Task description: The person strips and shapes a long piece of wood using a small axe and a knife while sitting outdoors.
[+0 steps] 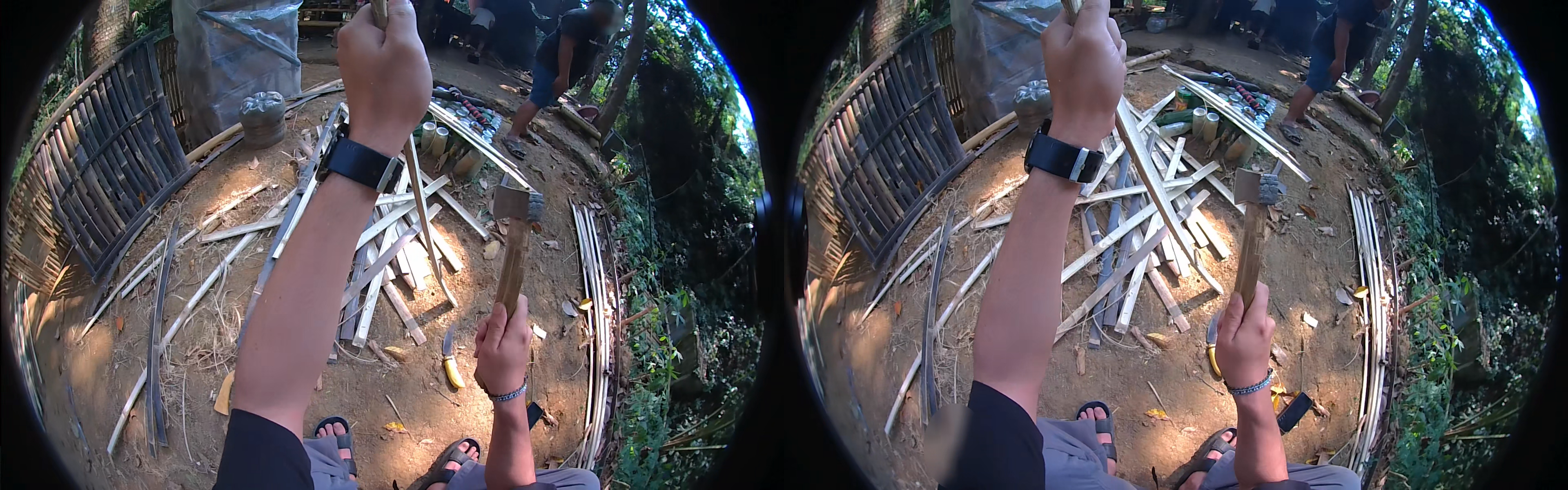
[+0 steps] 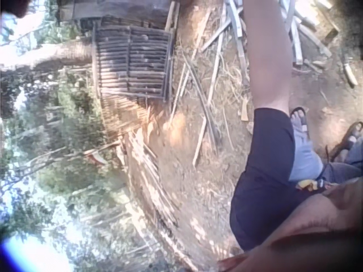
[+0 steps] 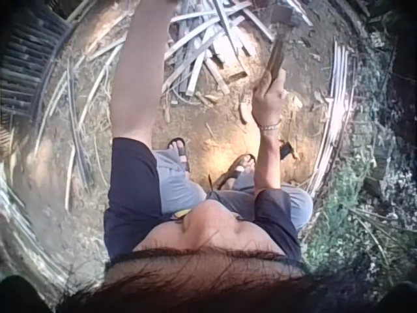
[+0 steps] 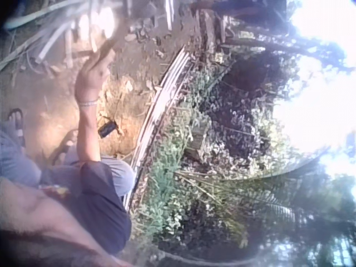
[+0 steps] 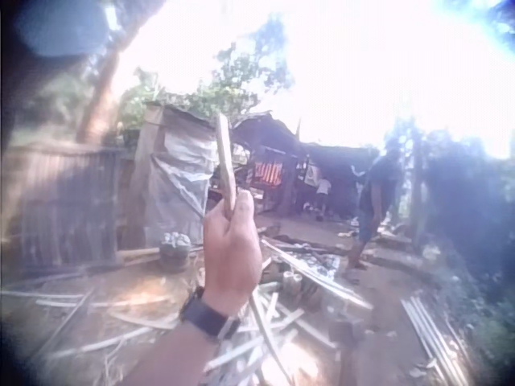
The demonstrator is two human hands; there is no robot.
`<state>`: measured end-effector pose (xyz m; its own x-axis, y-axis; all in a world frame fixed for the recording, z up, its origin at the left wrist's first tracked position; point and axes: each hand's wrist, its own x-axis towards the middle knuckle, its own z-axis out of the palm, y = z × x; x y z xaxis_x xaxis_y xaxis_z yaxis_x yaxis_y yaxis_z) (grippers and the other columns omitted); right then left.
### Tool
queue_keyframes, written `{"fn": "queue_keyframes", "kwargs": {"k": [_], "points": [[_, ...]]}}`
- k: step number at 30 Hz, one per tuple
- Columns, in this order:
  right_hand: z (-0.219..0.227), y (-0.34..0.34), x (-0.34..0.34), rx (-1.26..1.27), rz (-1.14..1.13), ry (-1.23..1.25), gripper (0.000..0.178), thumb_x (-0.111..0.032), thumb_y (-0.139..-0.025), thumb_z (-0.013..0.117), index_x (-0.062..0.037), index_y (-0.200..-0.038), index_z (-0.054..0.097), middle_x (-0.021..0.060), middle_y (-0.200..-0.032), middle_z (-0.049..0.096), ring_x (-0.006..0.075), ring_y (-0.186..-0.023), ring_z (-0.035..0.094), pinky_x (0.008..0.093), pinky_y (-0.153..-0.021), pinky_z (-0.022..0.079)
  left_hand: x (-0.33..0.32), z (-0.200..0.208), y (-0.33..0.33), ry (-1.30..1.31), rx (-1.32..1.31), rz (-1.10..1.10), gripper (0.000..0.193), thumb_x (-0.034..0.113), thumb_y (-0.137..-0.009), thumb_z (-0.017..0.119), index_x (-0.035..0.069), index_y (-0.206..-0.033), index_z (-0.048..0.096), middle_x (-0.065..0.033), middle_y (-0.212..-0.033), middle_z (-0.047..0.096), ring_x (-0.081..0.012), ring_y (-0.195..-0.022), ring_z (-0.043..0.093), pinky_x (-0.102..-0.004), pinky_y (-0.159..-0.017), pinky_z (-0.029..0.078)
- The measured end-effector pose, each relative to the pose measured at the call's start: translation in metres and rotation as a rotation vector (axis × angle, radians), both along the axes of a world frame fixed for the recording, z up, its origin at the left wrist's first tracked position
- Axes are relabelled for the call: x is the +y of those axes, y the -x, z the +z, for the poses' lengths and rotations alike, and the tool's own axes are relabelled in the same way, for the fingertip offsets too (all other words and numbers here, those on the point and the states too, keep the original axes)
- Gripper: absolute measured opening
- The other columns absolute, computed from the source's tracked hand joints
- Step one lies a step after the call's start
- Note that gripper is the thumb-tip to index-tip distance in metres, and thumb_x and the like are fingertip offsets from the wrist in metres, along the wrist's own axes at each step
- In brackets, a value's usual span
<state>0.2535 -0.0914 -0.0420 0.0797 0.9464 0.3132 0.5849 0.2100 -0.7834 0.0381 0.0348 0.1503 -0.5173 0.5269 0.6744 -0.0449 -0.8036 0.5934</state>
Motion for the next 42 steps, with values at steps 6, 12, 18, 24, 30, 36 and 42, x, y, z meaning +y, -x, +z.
{"fn": "queue_keyframes", "kwargs": {"k": [6,12,18,24,30,36,42], "points": [[-0.086,-0.016,0.009,-0.297,-0.053,0.25,0.023,-0.023,-0.101,0.045,-0.0007,-0.103,0.046,0.0193,-0.06,0.058,0.0408,-0.058,0.061,0.0458,-0.051,0.046,0.005,0.007,-0.017,-0.014,-0.026,0.009,0.034,0.021,-0.101,0.045,0.009,-0.069,0.047,0.0069,-0.055,0.036,-0.0037,-0.046,0.035,-0.0254,-0.042,0.027],[0.007,-0.01,-0.007,-0.046,-0.018,-0.014,0.019,-0.019,-0.103,0.04,-0.0017,-0.104,0.047,0.0088,-0.055,0.052,0.0199,-0.045,0.054,0.0341,-0.041,0.04,0.007,0.001,-0.029,0.009,0.0,-0.043,0.034,0.02,-0.1,0.045,0.011,-0.067,0.045,0.0062,-0.053,0.037,-0.0053,-0.041,0.036,-0.0245,-0.038,0.028],[-0.044,-0.007,-0.013,0.26,0.038,0.11,0.017,-0.021,-0.103,0.041,-0.0046,-0.101,0.045,-0.0009,-0.057,0.047,0.0081,-0.041,0.046,0.0236,-0.037,0.037,-0.013,0.007,-0.015,-0.081,0.102,-0.17,0.036,0.024,-0.099,0.046,0.013,-0.066,0.038,0.0045,-0.053,0.03,-0.0063,-0.042,0.032,-0.0242,-0.04,0.027],[-0.139,-0.01,-0.003,0.118,0.045,0.271,0.023,-0.025,-0.101,0.046,-0.0025,-0.097,0.048,0.0066,-0.057,0.056,0.0156,-0.049,0.058,0.0327,-0.045,0.044,-0.038,-0.02,-0.031,-0.126,0.065,-0.246,0.016,0.019,-0.095,0.055,0.004,-0.09,0.051,-0.0012,-0.062,0.047,-0.0087,-0.048,0.043,-0.0234,-0.046,0.036],[-0.109,-0.01,0.001,0.208,0.082,0.367,0.026,-0.027,-0.099,0.049,-0.004,-0.111,0.051,0.0228,-0.067,0.062,0.0424,-0.066,0.065,0.0482,-0.057,0.049,-0.01,-0.107,-0.054,0.157,0.033,-0.273,0.026,0.023,-0.098,0.048,0.011,-0.077,0.039,0.0009,-0.056,0.037,-0.0066,-0.043,0.034,-0.0219,-0.041,0.03],[-0.096,-0.018,-0.003,-0.002,0.057,0.226,0.026,-0.027,-0.099,0.049,-0.0027,-0.107,0.049,0.0235,-0.065,0.061,0.0468,-0.064,0.061,0.0532,-0.058,0.047,0.002,-0.101,-0.078,0.126,0.082,-0.343,0.035,0.023,-0.099,0.047,0.014,-0.069,0.033,0.0047,-0.049,0.028,-0.0047,-0.039,0.025,-0.0228,-0.036,0.019],[-0.055,-0.025,-0.005,0.131,0.072,0.327,0.022,-0.022,-0.099,0.049,-0.0024,-0.108,0.047,0.0256,-0.071,0.06,0.0465,-0.067,0.061,0.0525,-0.057,0.044,0.019,-0.103,-0.083,0.115,0.11,-0.371,0.026,0.02,-0.099,0.045,0.009,-0.076,0.04,0.0043,-0.052,0.032,-0.0046,-0.042,0.027,-0.023,-0.038,0.021]]}}
